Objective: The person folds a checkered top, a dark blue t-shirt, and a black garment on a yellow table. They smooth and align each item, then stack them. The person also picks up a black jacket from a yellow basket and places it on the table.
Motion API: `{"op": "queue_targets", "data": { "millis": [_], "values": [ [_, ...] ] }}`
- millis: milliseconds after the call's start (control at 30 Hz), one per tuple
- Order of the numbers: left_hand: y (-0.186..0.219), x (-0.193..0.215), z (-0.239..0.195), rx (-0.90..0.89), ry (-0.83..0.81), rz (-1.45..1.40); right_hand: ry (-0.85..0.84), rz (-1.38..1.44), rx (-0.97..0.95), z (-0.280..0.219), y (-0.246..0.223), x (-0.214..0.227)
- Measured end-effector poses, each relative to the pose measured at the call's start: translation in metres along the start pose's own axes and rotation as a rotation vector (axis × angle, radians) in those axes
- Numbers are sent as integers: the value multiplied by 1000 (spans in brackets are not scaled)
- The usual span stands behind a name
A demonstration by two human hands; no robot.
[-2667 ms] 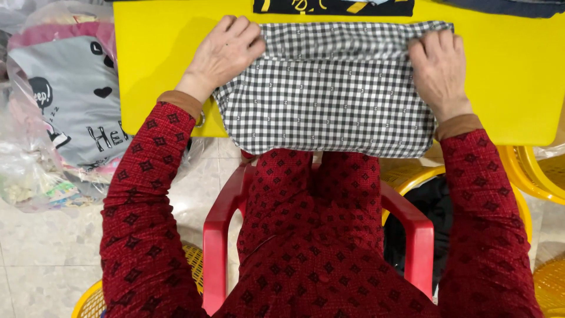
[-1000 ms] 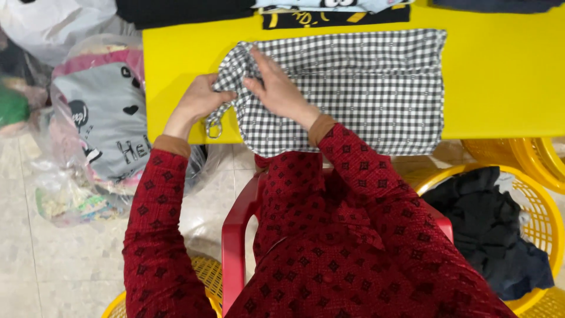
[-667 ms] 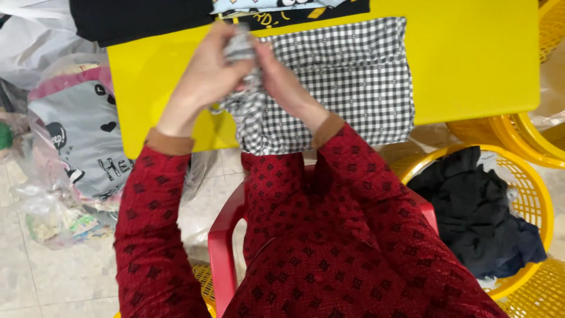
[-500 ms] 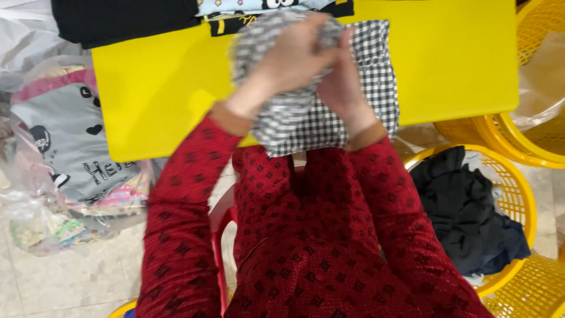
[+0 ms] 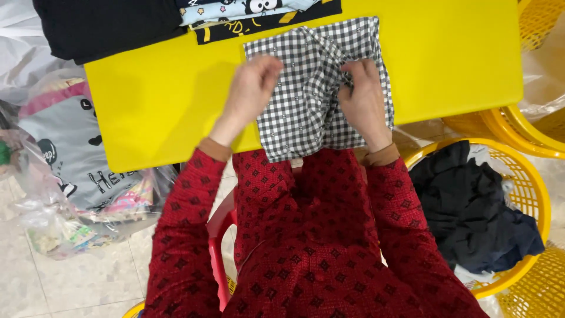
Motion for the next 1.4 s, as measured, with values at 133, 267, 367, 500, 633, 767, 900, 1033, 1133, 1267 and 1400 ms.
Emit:
{"op": "queue_targets", "data": {
  "millis": [133,267,367,500,633,767,900,1033,1133,1267,1400],
  "values": [
    [-5,-51,-35,-58,-111,42,-100,-172,-23,11,-6,-14],
    [0,-108,-54,-170,-280,294,-37,-38,-265,2,19,7],
    [-13,-133,-58,-63,-398,499,59,23,-268,2,19,27],
    [-21,-146,-57,3,-457,581,226,-40,-7,-4,-5,49],
    [-25,-145,-57,13,-455,554,231,164,-276,-13,31,27],
    [-25,-148,-56,2,-463,579,142,-39,-269,-5,39,0],
    [-26,-144,-57,-29,-431,565,47,-179,-308,-2,48,-8],
    [-36,-121,-53,-4,-354,393,93,-238,-307,-10,44,7],
    [-35,-103,-46,-66,-247,399,218,-171,-50,-16,10,15],
    [-25,-107,-45,-155,-263,546,-77,-194,117,-20,-19,-33],
    [-26,-110,-44,-113,-278,627,-297,-399,101,-19,-16,-67]
  ]
}}
Point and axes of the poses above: each hand's wrist, its own z-axis towards the middle knuckle, its own x-axis out of the back of the hand, y = z × x, the point moved 10 cm from there along z, towards the middle knuckle, and after that the axes turned 3 degrees about -y, right-handed, at the moved point
